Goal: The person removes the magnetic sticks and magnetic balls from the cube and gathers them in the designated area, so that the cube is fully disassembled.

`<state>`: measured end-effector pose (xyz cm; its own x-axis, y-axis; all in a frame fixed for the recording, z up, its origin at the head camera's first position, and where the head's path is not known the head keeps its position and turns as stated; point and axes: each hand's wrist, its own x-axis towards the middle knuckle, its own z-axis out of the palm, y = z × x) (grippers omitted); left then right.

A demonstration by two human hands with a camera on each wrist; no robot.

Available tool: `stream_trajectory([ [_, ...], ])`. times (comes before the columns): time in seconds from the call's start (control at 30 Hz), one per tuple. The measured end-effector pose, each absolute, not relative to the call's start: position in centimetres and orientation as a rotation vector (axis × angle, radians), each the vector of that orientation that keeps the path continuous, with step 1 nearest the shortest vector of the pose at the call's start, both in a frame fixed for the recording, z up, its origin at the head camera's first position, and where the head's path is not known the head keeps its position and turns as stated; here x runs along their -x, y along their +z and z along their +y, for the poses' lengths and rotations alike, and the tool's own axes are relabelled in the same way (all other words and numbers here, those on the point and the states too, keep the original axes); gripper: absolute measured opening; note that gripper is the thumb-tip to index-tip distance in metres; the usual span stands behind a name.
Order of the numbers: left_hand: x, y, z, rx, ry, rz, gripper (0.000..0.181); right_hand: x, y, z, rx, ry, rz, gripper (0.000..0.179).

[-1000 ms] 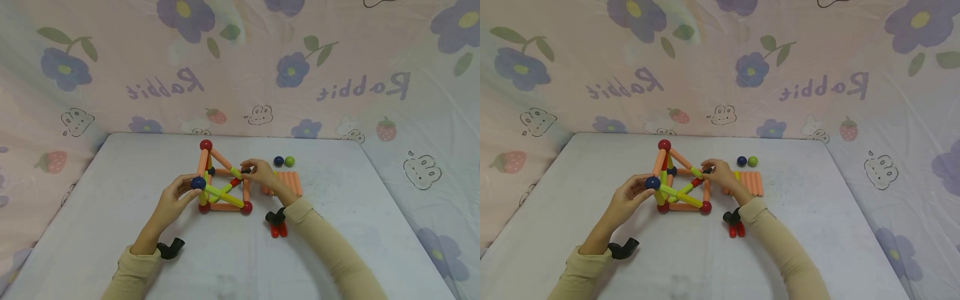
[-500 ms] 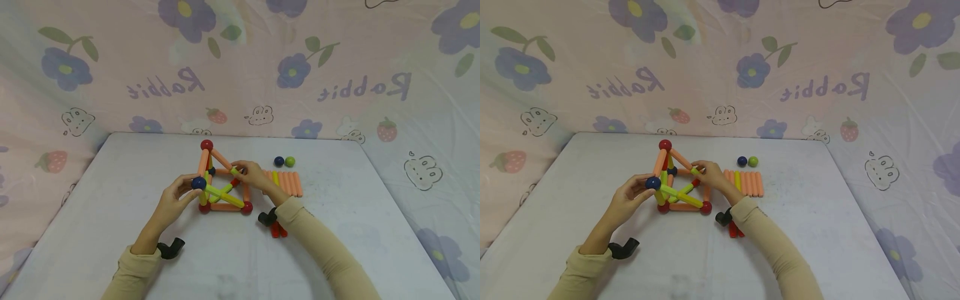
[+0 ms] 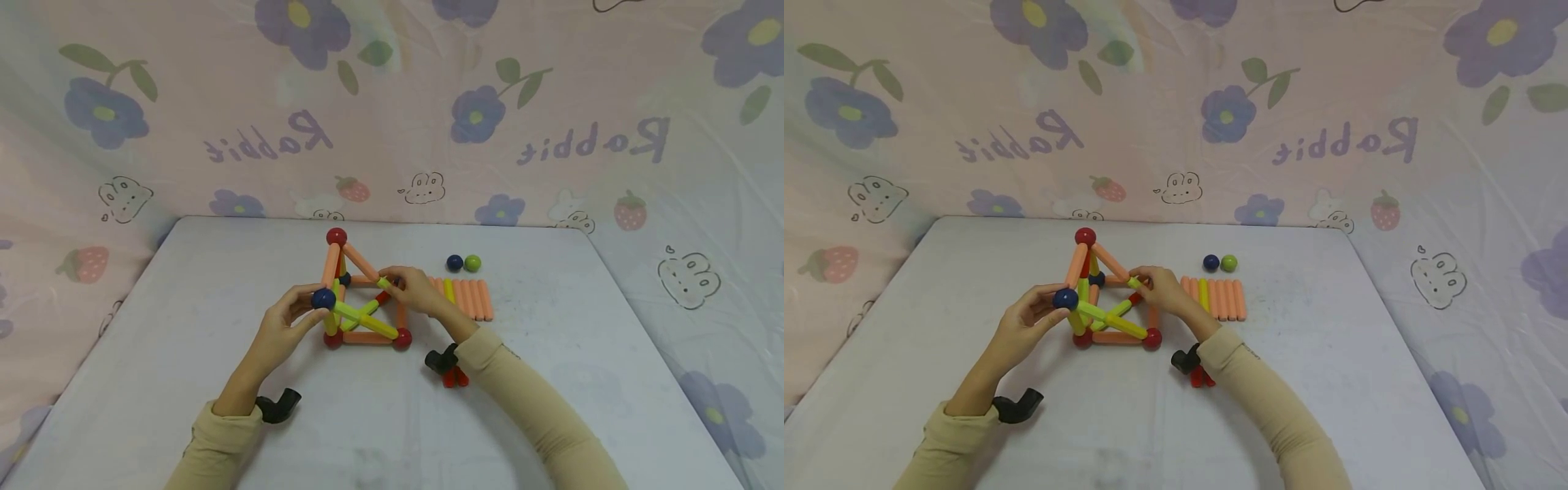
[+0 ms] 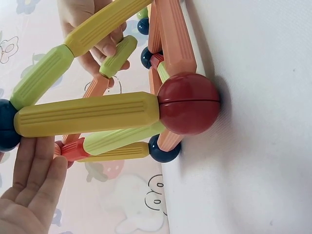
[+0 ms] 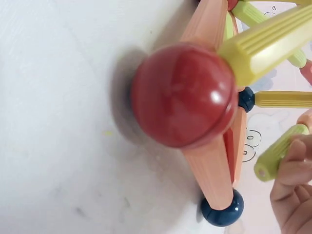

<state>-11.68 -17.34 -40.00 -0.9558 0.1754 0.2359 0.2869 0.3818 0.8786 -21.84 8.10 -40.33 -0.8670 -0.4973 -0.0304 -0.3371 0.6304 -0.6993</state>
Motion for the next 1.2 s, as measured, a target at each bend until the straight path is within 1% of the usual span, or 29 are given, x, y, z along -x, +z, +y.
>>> stream_trajectory([
  [0.13,11.7,-40.0,-17.3,0.418,-1.629,-2.53,0.042,21.6,-40.5,8.5,0.725,-1.034,2.633,0.033],
  [0.27,11.7,-40.0,-17.3,0.42,-1.628,-2.528,0.042,21.1,-40.8,9.4,0.709,-1.06,2.608,0.033],
  [0.5,11.8,-40.0,-17.5,0.421,-1.633,-2.516,0.041,19.8,-40.6,11.2,0.614,-1.203,2.495,0.033],
  [0.67,11.7,-39.9,-17.6,0.418,-1.641,-2.512,0.041,18.6,-40.4,12.8,0.536,-1.219,2.482,0.033],
  [0.97,11.7,-40.1,-17.2,0.442,-1.68,-2.489,0.042,15.8,-41.8,17.3,0.424,-1.137,2.472,0.036],
  [1.2,11.8,-40.2,-17.3,0.425,-1.651,-2.509,0.041,13.9,-42.9,20.8,0.352,-1.143,2.475,0.033],
])
